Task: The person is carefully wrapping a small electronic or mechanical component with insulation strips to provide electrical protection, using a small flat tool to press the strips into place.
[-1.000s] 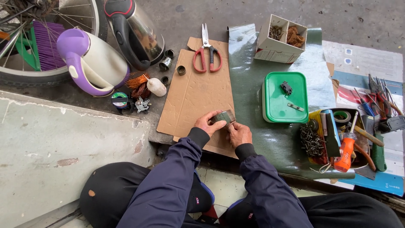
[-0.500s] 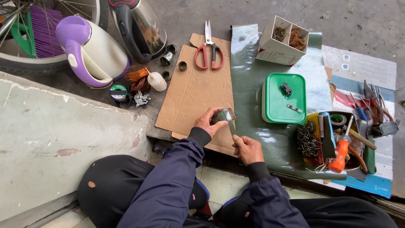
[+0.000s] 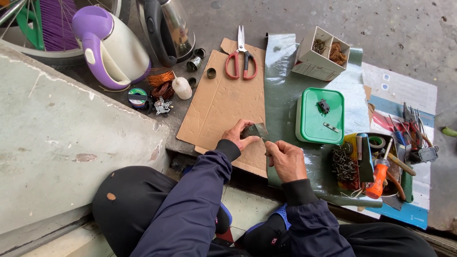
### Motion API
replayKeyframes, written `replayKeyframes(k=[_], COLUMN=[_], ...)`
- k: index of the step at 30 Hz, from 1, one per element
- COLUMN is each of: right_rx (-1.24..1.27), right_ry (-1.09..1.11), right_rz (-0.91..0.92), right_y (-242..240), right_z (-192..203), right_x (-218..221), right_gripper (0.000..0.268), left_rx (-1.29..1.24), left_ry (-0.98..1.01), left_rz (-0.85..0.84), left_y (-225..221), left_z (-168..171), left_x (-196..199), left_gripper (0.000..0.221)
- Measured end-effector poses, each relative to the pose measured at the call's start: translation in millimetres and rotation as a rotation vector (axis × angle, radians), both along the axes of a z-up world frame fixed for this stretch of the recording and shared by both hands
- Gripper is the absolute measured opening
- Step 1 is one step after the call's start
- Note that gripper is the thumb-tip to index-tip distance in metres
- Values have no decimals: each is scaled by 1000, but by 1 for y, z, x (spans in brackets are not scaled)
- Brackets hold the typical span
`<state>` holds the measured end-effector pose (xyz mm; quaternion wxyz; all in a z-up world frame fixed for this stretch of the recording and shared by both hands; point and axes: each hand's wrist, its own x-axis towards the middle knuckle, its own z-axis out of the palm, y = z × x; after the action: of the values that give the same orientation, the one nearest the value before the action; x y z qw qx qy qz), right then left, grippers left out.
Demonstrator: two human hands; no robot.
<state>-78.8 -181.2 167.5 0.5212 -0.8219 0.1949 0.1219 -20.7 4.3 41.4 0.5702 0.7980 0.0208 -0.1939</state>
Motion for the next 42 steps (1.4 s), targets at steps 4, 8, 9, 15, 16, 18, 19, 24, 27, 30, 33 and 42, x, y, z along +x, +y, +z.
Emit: replayKeyframes(k=[4, 8, 9, 15, 16, 18, 19, 24, 27, 30, 33, 42], right_rx=[2, 5, 20, 62, 64, 69, 71, 168, 55, -86, -142, -239], right_ry=[15, 86, 99, 116, 118, 141, 144, 150, 177, 208, 216, 207], right_rz=[-14, -55, -85, -77, -76, -87, -87, -127, -53, -2, 2, -22], right_y=[0, -13, -17, -26, -26, -28, -27, -22, -21, -18, -11, -12], right_z=[5, -30, -44, -98, -102, -110, -114, -126, -146, -160, -161, -196], right_x=[-3, -20, -27, -25, -25, -24, -23, -17, -1, 14, 23, 45], right_gripper=[38, 38, 37, 39, 39, 37, 37, 36, 39, 39, 37, 29], left_rx=[14, 32, 37, 57, 58, 71, 73, 72, 111, 158, 184, 375], left_ry=[-16, -31, -31, -46, -44, -51, -49, -68, -50, -33, -28, -381], left_rz=[-6, -19, -22, -47, -46, -52, -51, -49, -76, -105, -99, -27], left_y=[-1, -2, -3, -1, -1, -1, 0, 0, 0, 1, -1, -18], left_z=[-6, -2, 0, -1, -1, 0, 0, 3, 1, 0, -1, -7], left_x=[1, 2, 1, 5, 5, 5, 4, 3, 4, 3, 1, -7], left_gripper=[57, 54, 52, 54, 54, 53, 53, 54, 54, 55, 56, 62])
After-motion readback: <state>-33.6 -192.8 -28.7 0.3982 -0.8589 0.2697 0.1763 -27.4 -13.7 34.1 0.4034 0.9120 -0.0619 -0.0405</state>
